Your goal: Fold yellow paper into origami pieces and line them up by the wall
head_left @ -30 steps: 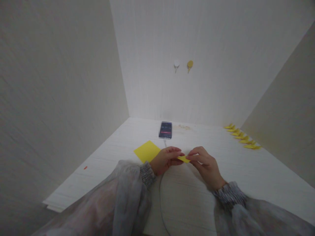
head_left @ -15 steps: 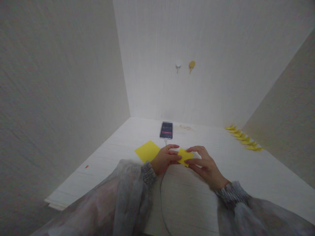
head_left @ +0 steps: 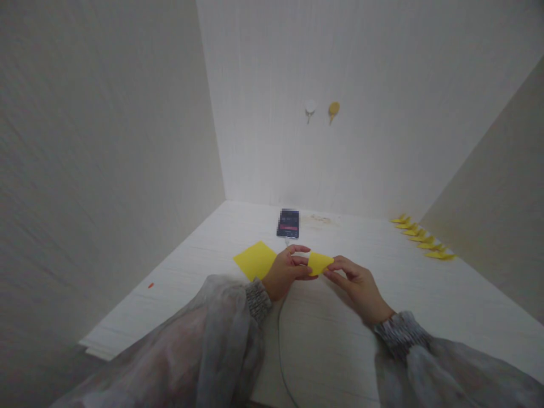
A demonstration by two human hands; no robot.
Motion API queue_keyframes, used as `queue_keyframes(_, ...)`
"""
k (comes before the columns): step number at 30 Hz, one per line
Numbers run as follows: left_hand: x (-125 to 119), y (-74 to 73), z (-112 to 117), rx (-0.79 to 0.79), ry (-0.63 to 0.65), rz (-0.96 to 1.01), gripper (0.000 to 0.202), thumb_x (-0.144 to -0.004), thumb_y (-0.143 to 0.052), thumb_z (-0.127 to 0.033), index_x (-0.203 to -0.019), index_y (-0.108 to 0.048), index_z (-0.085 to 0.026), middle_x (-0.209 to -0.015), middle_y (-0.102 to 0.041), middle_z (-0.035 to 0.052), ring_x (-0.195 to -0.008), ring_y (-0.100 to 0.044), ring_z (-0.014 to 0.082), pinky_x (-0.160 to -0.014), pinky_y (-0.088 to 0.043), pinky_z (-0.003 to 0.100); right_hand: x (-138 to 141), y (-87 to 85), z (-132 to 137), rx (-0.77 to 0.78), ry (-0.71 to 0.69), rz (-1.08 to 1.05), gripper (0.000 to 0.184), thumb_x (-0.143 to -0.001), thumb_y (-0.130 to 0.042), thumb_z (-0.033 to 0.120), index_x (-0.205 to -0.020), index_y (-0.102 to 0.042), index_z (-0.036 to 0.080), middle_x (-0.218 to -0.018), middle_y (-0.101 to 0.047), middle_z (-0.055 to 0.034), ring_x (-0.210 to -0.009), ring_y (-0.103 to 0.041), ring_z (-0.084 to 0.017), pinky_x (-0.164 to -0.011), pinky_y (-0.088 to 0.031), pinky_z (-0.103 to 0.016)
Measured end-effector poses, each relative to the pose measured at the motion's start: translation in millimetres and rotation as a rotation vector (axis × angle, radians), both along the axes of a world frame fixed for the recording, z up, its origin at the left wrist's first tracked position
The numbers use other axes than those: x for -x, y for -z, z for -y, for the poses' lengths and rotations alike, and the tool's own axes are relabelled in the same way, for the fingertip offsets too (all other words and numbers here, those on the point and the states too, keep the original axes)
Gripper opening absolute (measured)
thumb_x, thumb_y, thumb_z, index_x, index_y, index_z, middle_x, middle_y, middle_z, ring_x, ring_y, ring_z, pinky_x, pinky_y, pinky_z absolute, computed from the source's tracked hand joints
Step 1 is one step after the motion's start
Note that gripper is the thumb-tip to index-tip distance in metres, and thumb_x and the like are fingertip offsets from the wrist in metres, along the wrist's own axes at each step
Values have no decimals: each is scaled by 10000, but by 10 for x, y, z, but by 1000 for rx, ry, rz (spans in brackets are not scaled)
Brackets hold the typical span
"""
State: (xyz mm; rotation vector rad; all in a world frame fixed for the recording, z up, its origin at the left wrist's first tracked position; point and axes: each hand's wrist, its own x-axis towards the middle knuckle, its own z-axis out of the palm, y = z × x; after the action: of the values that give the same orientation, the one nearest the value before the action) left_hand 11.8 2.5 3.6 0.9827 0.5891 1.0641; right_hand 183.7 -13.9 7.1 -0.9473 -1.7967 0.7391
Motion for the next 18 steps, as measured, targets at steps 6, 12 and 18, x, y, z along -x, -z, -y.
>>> queue_keyframes(6, 10, -23, 32, -14, 74, 51, 516, -559, -665, -88, -991, -392, -154, -797, -630, 53, -756, -601, 161, -766, -449, 375, -3, 49, -16, 171, 43, -94, 115, -698, -584, 298, -671, -575, 186, -753, -559, -22, -734, -511, -155, -697, -405, -283)
queue_keyframes(12, 13, -21, 48, -35, 96, 64, 514, -566, -666, -88, -996, -392, -156, -834, -635, 74, -781, -597, 168, -788, -430, 376, 33, 28, 8, 232, 74, -195, 163, -664, -607, 319, -622, -557, 170, -673, -534, -6, -665, -489, -137, -630, -399, -255)
queue_keyframes(18, 7, -12, 42, -25, 135, 77, 549, -553, -691, -121, -1009, -388, -160, -849, -636, 77, -806, -592, 176, -805, -415, 392, 40, 56, 19, 241, 116, -208, 153, -662, -607, 313, -633, -563, 170, -652, -543, 1, -638, -490, -128, -606, -392, -244)
